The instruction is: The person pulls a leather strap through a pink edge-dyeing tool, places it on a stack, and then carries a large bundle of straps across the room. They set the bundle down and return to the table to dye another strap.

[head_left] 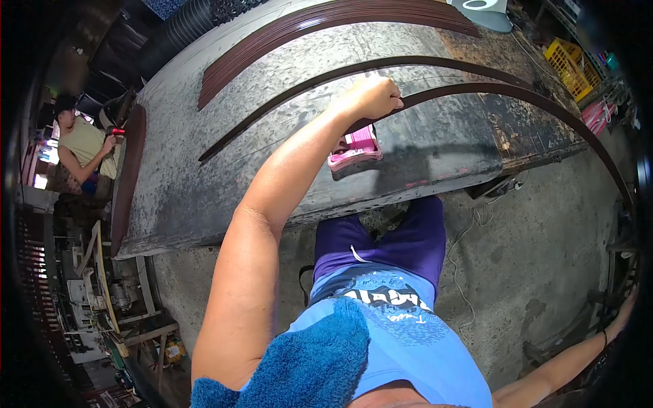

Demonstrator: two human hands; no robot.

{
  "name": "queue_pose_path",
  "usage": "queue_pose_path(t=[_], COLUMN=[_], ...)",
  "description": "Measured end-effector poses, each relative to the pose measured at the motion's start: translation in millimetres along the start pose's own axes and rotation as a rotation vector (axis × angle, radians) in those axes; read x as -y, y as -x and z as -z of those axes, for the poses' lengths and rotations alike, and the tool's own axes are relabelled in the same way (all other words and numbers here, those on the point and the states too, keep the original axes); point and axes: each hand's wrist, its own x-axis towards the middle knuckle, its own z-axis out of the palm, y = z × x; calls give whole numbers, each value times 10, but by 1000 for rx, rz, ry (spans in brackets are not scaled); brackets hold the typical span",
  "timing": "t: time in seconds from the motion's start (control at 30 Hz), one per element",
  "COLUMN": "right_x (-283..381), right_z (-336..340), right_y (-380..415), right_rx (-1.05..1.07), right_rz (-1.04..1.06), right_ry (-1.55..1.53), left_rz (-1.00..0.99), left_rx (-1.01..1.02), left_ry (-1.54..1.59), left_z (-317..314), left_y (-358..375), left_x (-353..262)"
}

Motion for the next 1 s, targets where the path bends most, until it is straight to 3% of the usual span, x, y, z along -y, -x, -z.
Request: queue_pose_path(t=[0.43, 1.0], right_x=[707, 1178], right_z=[484, 715], right_y=[-101, -192], right_rx=[-2, 11], right_rz=[-59, -92], right_ry=[-2, -6], left_rz=[-83, -23], left_rx=[-51, 27], left_ry=[27, 5], left_z=[-179, -93], left_y=[-18, 183], left_x=[96, 246])
